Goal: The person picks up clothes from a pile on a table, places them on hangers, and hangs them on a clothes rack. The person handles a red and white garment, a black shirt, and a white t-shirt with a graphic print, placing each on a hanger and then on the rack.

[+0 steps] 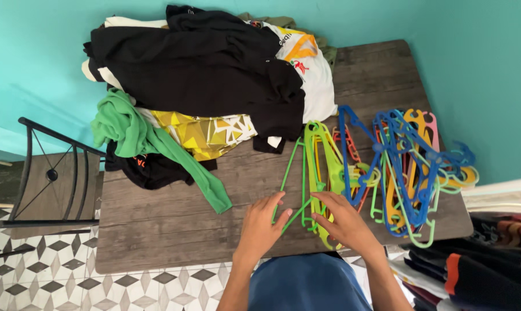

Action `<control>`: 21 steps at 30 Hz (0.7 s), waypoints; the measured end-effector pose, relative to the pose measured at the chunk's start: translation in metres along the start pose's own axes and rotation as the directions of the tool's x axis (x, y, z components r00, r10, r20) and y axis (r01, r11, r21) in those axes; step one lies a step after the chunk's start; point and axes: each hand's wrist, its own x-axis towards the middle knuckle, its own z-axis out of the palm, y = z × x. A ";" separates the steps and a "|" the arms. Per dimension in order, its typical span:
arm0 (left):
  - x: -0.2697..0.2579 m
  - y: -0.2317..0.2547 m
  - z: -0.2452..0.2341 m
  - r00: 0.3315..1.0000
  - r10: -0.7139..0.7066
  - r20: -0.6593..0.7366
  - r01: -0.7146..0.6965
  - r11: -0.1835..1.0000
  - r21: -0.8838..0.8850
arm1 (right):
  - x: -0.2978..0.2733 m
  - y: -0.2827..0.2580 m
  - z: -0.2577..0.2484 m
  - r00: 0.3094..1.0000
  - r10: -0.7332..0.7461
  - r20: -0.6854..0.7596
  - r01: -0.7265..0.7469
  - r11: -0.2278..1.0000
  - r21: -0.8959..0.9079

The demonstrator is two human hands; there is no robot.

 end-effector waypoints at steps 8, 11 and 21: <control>0.030 -0.006 0.020 1.000 -0.011 -0.007 0.011 0.999 -0.043 | 0.031 0.021 -0.004 0.998 -0.063 0.015 0.064 0.998 -0.014; 0.039 -0.010 0.026 0.999 -0.031 0.020 0.032 0.999 -0.042 | 0.041 0.026 -0.004 0.997 -0.070 0.040 0.071 0.997 -0.011; 0.082 -0.045 0.021 0.999 0.009 0.030 -0.009 1.000 -0.013 | 0.065 0.026 0.002 0.995 -0.069 0.073 0.070 0.998 -0.010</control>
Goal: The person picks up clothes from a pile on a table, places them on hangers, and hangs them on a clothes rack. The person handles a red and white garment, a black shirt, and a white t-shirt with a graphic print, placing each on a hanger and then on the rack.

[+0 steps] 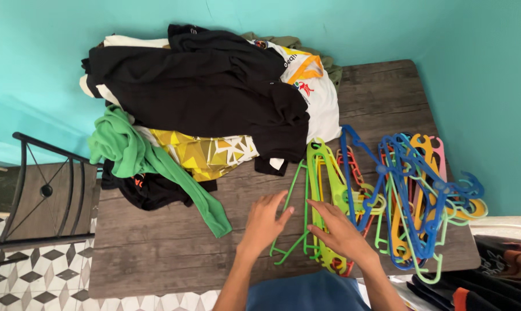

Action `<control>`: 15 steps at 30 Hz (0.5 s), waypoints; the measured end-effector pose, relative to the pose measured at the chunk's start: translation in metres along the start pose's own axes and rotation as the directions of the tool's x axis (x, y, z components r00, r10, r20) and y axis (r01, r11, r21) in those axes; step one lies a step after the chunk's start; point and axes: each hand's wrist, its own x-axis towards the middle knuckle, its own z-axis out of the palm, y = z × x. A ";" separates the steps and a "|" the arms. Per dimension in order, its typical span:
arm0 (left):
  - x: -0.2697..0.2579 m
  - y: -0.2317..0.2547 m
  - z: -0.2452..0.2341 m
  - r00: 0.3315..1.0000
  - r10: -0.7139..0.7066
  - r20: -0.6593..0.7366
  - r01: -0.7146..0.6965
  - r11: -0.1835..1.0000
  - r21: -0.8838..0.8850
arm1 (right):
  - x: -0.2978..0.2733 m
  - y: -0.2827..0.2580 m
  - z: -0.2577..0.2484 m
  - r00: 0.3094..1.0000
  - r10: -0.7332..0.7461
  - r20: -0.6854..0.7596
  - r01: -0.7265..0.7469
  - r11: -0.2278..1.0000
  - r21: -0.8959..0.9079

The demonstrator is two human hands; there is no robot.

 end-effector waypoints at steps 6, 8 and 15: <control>0.074 -0.037 -0.021 0.990 0.136 -0.034 -0.125 0.965 0.231 | 0.016 -0.005 0.009 0.999 0.035 -0.017 -0.035 0.999 -0.016; 0.108 -0.052 -0.032 0.985 0.169 -0.046 -0.152 0.957 0.248 | 0.019 -0.004 0.011 0.999 0.035 -0.019 -0.036 0.999 -0.039; 0.242 -0.091 -0.071 0.926 0.350 -0.145 -0.196 0.770 0.608 | 0.029 -0.003 0.012 0.998 0.067 0.000 -0.066 0.994 -0.083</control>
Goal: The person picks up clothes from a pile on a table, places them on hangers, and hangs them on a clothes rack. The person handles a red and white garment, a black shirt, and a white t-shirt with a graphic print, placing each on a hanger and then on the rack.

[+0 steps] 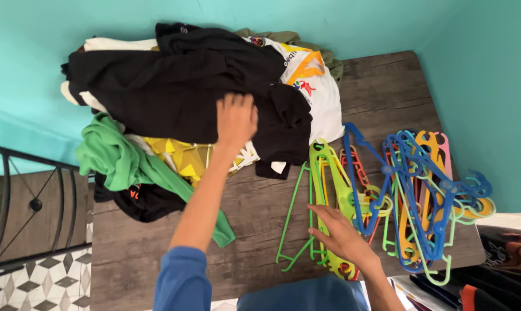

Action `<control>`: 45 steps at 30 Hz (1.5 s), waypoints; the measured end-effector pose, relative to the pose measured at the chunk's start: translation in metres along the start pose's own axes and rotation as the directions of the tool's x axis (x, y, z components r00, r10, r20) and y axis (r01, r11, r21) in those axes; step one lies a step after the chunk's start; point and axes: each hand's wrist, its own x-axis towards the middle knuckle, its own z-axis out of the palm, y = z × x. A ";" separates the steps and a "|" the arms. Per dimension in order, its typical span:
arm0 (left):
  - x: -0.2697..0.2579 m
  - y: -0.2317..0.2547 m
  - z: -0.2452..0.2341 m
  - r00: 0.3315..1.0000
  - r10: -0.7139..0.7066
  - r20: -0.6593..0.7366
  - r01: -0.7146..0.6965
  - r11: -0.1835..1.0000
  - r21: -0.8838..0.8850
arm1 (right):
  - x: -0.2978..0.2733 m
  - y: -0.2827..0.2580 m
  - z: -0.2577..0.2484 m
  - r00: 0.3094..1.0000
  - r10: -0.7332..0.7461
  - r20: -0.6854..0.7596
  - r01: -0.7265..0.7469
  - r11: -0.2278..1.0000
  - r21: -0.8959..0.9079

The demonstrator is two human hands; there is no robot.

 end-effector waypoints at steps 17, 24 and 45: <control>0.056 -0.112 0.081 0.930 -0.256 0.263 0.147 0.917 0.371 | 0.014 0.016 0.003 0.999 0.031 -0.015 -0.031 0.999 0.040; 0.040 -0.100 0.088 0.976 -0.156 0.151 0.077 0.900 0.430 | 0.014 0.017 0.008 1.000 -0.015 -0.026 0.015 0.999 0.030; -0.137 0.029 0.002 0.876 -0.332 0.351 0.404 0.902 -0.154 | -0.001 0.039 0.040 0.978 0.198 0.072 -0.207 0.966 0.156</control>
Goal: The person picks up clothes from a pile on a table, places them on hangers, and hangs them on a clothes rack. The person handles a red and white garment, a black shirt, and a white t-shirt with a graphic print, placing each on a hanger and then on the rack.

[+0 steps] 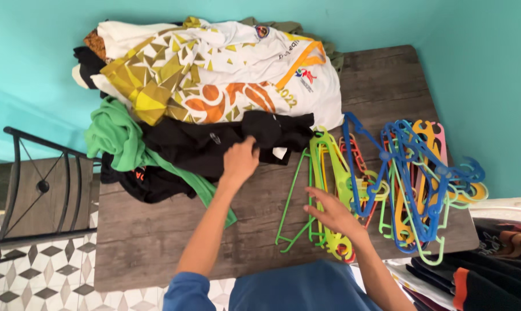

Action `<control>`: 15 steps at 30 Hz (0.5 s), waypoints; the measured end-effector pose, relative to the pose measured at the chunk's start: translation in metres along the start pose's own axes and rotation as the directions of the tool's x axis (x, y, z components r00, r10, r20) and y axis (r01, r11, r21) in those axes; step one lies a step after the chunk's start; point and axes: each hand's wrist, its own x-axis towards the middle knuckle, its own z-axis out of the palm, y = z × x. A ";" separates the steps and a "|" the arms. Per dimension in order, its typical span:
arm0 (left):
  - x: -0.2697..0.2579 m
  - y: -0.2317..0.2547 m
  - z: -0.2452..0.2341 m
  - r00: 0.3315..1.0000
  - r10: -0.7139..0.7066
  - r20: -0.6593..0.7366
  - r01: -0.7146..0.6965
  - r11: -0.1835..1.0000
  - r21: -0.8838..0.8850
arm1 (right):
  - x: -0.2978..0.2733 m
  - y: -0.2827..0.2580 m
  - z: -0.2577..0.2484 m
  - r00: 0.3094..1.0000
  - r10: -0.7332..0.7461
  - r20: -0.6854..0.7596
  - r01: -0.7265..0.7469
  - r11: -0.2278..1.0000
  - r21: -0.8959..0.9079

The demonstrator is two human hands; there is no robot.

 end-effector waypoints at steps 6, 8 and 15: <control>-0.062 -0.031 0.049 0.979 -0.014 0.205 0.026 0.998 -0.055 | 0.027 0.031 0.014 0.991 0.128 0.024 -0.126 0.989 -0.074; -0.068 -0.039 0.056 0.965 -0.026 0.263 0.031 0.999 -0.014 | 0.040 0.040 0.015 0.990 0.144 -0.002 -0.144 0.986 -0.088; -0.067 -0.044 0.055 0.975 -0.089 0.204 0.078 0.995 0.059 | 0.077 0.053 0.014 0.972 -0.046 -0.230 -0.001 0.980 -0.201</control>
